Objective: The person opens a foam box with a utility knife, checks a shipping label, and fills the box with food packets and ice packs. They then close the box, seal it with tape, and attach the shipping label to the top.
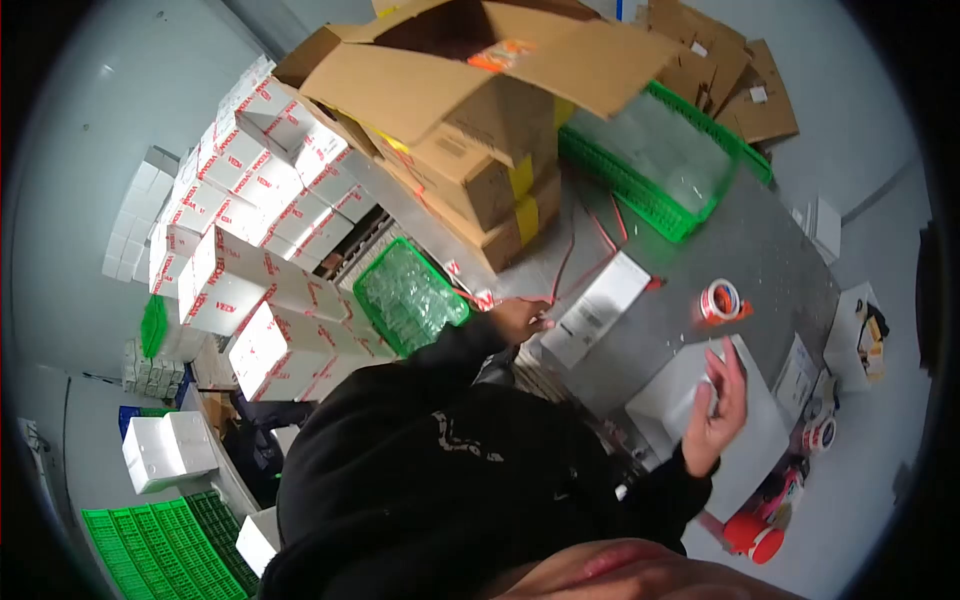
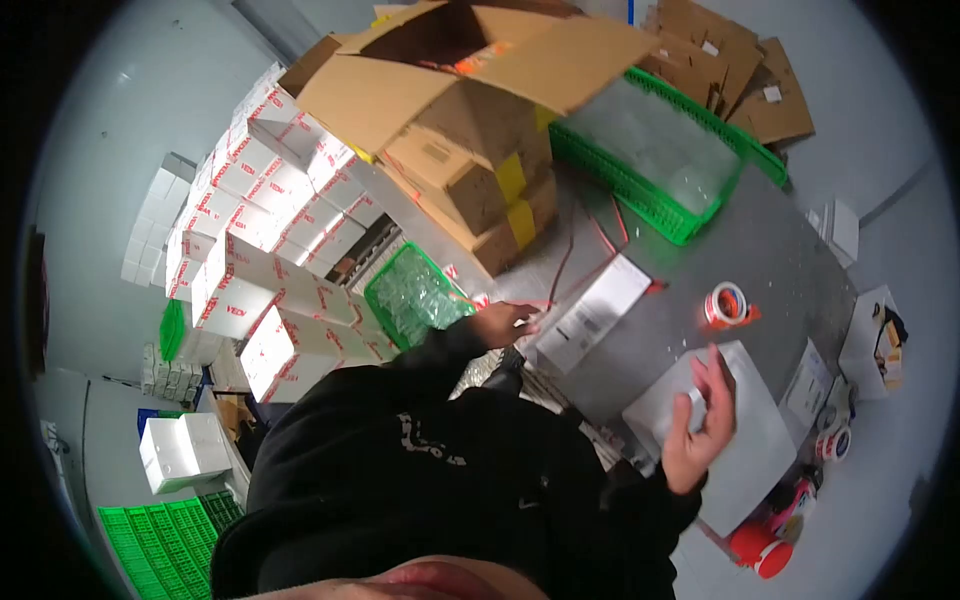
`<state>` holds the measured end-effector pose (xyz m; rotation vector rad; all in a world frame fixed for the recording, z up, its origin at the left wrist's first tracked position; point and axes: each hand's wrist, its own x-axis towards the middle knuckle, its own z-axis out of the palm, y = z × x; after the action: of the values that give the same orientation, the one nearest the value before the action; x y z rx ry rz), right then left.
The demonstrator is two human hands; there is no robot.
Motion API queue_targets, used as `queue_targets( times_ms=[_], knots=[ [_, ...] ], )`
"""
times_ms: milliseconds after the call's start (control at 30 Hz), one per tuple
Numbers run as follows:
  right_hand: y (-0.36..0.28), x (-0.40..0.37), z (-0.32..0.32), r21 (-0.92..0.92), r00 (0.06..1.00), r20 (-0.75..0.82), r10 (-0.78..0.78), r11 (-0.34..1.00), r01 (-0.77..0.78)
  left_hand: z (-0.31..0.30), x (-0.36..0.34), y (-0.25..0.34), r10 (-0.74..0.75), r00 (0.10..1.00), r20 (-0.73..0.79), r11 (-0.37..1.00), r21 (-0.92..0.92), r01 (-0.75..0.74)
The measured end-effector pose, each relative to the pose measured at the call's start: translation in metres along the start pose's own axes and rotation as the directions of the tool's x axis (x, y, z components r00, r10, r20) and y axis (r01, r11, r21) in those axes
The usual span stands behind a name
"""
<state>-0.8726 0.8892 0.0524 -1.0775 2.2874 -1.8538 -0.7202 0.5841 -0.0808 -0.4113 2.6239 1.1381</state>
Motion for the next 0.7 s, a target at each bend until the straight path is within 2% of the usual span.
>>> queue_targets(
  times_ms=[33,67,100,133,167,200,233,267,300,333,367,400,433,467,533,567,633,667,700],
  knots=[
    [-0.003,0.009,-0.004,-0.072,0.999,0.013,-0.051,0.996,0.052,-0.058,-0.031,0.027,0.260,0.964,0.056,0.948,-0.204,-0.244],
    [-0.011,0.021,-0.007,-0.183,0.992,0.027,-0.120,0.975,0.123,-0.129,-0.072,0.076,0.358,0.930,0.084,0.877,-0.372,-0.304],
    [-0.024,0.033,-0.010,-0.292,0.983,0.049,-0.179,0.938,0.185,-0.179,-0.103,0.087,0.504,0.859,-0.088,0.773,-0.398,-0.495],
    [-0.039,0.050,-0.009,-0.327,0.958,0.072,-0.277,0.901,0.286,-0.228,-0.124,0.082,0.632,0.732,-0.253,0.672,-0.291,-0.681],
    [-0.069,0.069,-0.003,-0.313,0.943,0.128,-0.306,0.890,0.332,-0.264,-0.130,0.062,0.688,0.535,-0.490,0.540,-0.146,-0.829],
    [-0.095,0.087,0.006,-0.308,0.913,0.175,-0.369,0.860,0.407,-0.304,-0.142,0.087,0.504,0.531,-0.681,0.734,0.013,-0.679],
    [-0.114,0.106,0.018,-0.288,0.886,0.216,-0.412,0.840,0.460,-0.352,-0.140,0.096,0.601,0.511,-0.615,0.793,0.376,-0.480],
    [-0.133,0.125,0.033,-0.263,0.854,0.260,-0.450,0.818,0.511,-0.389,-0.115,0.070,0.635,0.495,-0.593,0.769,0.424,-0.479],
    [-0.158,0.152,0.056,-0.314,0.813,0.340,-0.473,0.758,0.572,-0.418,-0.090,0.044,0.712,0.442,-0.546,0.700,0.606,-0.378],
    [-0.180,0.178,0.088,-0.348,0.761,0.428,-0.487,0.689,0.636,-0.437,-0.069,0.008,0.711,0.531,-0.460,0.668,0.679,-0.306],
    [-0.194,0.205,0.126,-0.329,0.740,0.453,-0.497,0.678,0.657,-0.430,-0.069,0.002,0.552,0.731,-0.400,0.722,0.668,-0.180],
    [-0.205,0.233,0.166,-0.258,0.702,0.512,-0.495,0.692,0.675,-0.420,-0.039,-0.039,0.715,0.600,-0.358,0.596,0.761,-0.256],
    [-0.211,0.250,0.200,-0.187,0.664,0.567,-0.486,0.710,0.679,-0.408,-0.039,-0.038,0.759,0.503,-0.413,0.563,0.804,-0.190],
    [-0.204,0.257,0.225,-0.170,0.649,0.584,-0.488,0.708,0.685,-0.407,-0.052,-0.032,0.708,0.556,-0.435,0.608,0.776,-0.166],
    [-0.179,0.267,0.265,-0.450,0.692,0.703,-0.161,0.652,0.610,-0.413,-0.043,-0.048,0.709,0.468,-0.528,0.684,0.675,-0.276],
    [-0.178,0.265,0.281,-0.437,0.674,0.721,-0.160,0.650,0.622,-0.414,-0.043,-0.052,0.714,0.444,-0.541,0.692,0.639,-0.336],
    [-0.176,0.262,0.298,-0.425,0.640,0.767,-0.034,0.721,0.547,-0.430,-0.066,-0.055,0.743,0.529,-0.410,0.655,0.610,-0.446],
    [-0.169,0.266,0.300,-0.366,0.632,0.766,-0.116,0.730,0.577,-0.456,-0.079,-0.056,0.740,0.524,-0.422,0.660,0.610,-0.440],
    [-0.160,0.271,0.297,-0.309,0.626,0.756,-0.194,0.737,0.601,-0.486,-0.099,-0.058,0.756,0.510,-0.410,0.654,0.478,-0.586]
  ],
)
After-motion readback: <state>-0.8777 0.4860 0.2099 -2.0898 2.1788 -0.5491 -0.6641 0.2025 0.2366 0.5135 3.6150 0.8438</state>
